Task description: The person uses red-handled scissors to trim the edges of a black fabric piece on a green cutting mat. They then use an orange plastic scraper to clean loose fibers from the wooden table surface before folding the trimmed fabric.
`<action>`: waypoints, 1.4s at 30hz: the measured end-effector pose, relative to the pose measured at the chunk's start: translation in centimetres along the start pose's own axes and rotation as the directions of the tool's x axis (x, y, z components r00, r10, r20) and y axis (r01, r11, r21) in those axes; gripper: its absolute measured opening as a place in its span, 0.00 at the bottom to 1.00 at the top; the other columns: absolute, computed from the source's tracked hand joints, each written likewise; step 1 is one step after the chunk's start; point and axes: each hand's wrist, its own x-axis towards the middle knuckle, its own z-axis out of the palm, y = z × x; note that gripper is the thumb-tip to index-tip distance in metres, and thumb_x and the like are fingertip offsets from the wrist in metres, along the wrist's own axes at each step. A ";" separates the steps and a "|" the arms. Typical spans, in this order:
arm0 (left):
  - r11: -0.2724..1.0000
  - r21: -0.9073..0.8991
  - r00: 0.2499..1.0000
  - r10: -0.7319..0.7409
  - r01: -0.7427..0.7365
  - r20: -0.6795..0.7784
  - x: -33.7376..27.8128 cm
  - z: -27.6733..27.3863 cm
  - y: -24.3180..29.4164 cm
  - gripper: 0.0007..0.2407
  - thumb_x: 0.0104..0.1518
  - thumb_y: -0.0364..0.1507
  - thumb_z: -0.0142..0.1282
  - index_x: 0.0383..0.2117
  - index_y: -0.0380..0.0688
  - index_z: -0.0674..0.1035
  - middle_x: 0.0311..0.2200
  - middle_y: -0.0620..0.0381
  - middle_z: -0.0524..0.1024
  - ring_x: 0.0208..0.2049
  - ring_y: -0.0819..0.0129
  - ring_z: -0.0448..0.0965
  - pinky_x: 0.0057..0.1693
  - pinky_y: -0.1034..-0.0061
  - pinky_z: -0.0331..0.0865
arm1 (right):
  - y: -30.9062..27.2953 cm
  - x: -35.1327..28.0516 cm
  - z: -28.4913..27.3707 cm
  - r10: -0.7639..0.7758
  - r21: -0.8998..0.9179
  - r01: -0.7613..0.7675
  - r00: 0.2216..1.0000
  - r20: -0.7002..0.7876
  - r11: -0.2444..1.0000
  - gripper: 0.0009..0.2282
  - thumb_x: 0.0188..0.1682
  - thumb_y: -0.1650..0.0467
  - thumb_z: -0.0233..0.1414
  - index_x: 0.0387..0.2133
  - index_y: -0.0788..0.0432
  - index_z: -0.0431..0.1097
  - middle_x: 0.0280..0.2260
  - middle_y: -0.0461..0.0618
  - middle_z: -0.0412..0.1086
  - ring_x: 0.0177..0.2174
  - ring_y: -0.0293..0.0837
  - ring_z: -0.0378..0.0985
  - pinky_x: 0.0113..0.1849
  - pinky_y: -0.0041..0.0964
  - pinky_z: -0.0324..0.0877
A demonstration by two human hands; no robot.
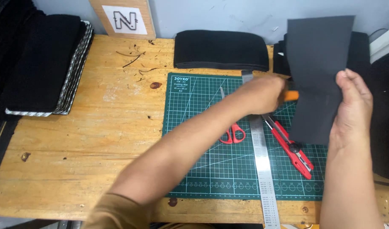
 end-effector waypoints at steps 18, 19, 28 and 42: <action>0.981 -0.145 0.980 -0.147 0.127 -0.137 -19.7 -7.1 -9.9 0.07 0.65 0.35 0.49 0.38 0.52 0.78 0.33 0.62 0.81 0.31 0.72 0.75 0.39 0.74 0.68 | 0.2 -2.1 1.8 -0.095 -0.116 0.117 0.979 0.178 0.986 0.07 0.55 0.65 0.59 0.44 0.45 0.72 0.44 0.24 0.65 0.46 0.21 0.73 0.53 0.15 0.70; 0.981 -0.147 0.979 -0.149 0.128 -0.143 -19.9 -7.5 -9.9 0.07 0.65 0.35 0.49 0.38 0.52 0.78 0.33 0.62 0.81 0.31 0.72 0.75 0.39 0.74 0.68 | -0.6 -2.8 2.5 -0.098 -0.116 0.120 0.978 0.183 0.986 0.07 0.55 0.65 0.59 0.44 0.45 0.72 0.44 0.24 0.65 0.46 0.21 0.73 0.53 0.15 0.70; 0.838 0.350 0.776 -0.131 0.420 -0.617 -21.1 -12.0 -17.7 0.07 0.70 0.26 0.48 0.35 0.36 0.73 0.29 0.41 0.74 0.31 0.46 0.73 0.34 0.54 0.65 | -1.3 -3.8 3.2 0.046 -0.194 -0.029 0.996 0.080 0.981 0.07 0.53 0.63 0.59 0.43 0.41 0.72 0.42 0.29 0.75 0.42 0.21 0.79 0.50 0.13 0.76; 0.767 0.360 0.837 -0.542 0.532 -0.083 -21.6 -11.1 -10.4 0.09 0.68 0.23 0.40 0.34 0.48 0.75 0.27 0.58 0.75 0.28 0.68 0.73 0.35 0.72 0.68 | -0.1 -3.0 2.8 0.029 -0.232 0.006 0.989 0.146 0.973 0.06 0.55 0.64 0.58 0.43 0.40 0.73 0.42 0.28 0.75 0.42 0.20 0.76 0.48 0.12 0.72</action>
